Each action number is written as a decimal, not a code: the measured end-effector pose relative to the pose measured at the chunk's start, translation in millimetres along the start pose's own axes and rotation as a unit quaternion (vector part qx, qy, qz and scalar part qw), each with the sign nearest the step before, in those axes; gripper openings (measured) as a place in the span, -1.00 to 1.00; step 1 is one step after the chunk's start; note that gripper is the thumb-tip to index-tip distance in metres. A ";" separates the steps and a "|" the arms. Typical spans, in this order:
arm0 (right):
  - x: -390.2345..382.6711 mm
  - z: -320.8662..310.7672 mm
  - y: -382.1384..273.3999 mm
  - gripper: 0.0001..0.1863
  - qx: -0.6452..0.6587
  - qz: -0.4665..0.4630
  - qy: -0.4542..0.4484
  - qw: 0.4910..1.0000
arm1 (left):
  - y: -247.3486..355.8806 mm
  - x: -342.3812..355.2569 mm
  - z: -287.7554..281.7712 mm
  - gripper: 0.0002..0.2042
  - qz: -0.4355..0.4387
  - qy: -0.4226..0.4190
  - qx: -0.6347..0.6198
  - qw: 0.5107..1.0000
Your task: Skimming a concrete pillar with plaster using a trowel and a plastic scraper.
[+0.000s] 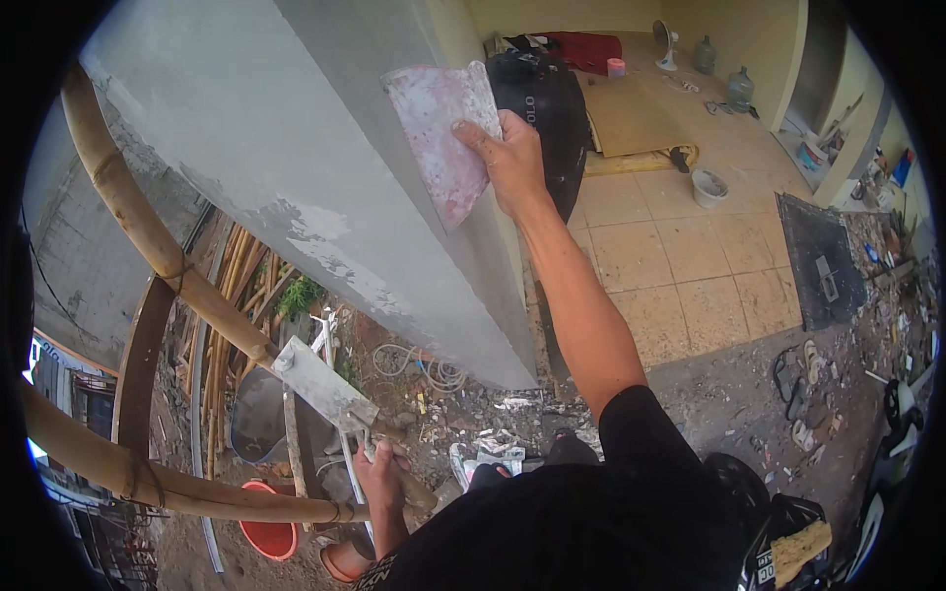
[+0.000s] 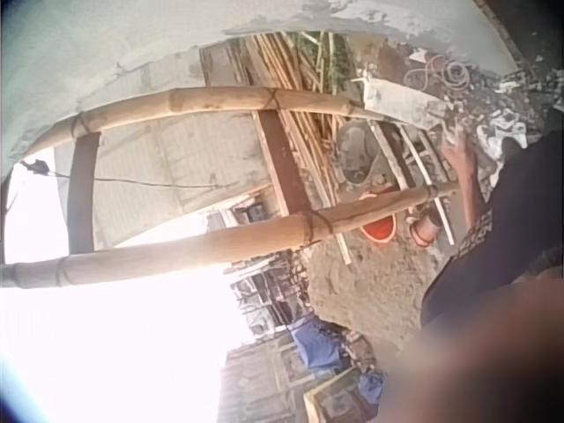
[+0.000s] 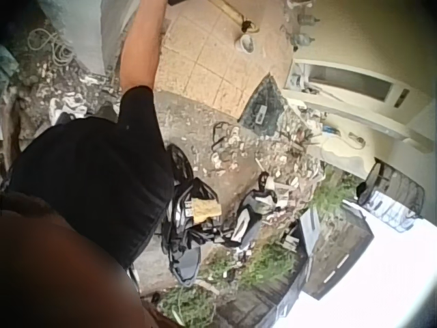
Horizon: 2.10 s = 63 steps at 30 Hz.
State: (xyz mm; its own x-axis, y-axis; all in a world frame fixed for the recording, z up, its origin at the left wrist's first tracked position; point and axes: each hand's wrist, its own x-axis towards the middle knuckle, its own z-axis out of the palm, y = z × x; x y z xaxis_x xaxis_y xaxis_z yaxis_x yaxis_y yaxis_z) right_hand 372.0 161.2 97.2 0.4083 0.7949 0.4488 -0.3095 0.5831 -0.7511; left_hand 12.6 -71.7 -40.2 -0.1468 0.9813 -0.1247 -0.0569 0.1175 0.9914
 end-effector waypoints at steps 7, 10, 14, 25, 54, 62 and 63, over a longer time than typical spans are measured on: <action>-59.7 -28.5 -21.9 -0.70 0.003 0.061 0.030 0.998 | 0.4 -3.6 -1.1 -0.77 -0.010 -0.007 -0.010 1.000; -104.5 -30.0 -28.4 -0.70 0.005 0.097 0.050 0.994 | -2.8 -4.8 -2.2 -0.76 -0.013 -0.007 0.006 1.000; -135.7 -21.5 -23.6 -0.69 -0.022 0.145 0.087 0.985 | -8.3 1.3 -2.9 -0.75 -0.021 -0.032 0.004 0.999; -114.0 -14.4 -2.6 -0.67 -0.079 0.171 0.148 0.971 | -18.6 2.6 -15.1 -0.75 -0.042 -0.036 0.025 0.998; -135.9 -71.8 49.6 -0.59 -0.164 0.197 0.230 0.939 | -22.8 12.3 -25.8 -0.74 -0.061 -0.065 0.037 0.995; -201.0 -67.2 55.4 -0.66 -0.165 0.261 0.223 0.925 | -26.0 15.4 -27.0 -0.73 -0.070 -0.058 0.066 0.994; -193.3 -76.2 70.7 -0.66 -0.164 0.261 0.225 0.924 | -25.7 15.1 -24.6 -0.73 -0.070 -0.060 0.068 0.993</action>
State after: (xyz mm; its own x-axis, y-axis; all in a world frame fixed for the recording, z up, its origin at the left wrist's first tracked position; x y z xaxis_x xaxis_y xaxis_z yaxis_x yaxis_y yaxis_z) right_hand 336.7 36.0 -79.5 0.6151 0.7605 -0.2082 -0.3186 -0.0018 -0.9479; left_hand -12.4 -63.6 -68.5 -0.0279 0.9638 -0.2653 0.0669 0.2666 0.9615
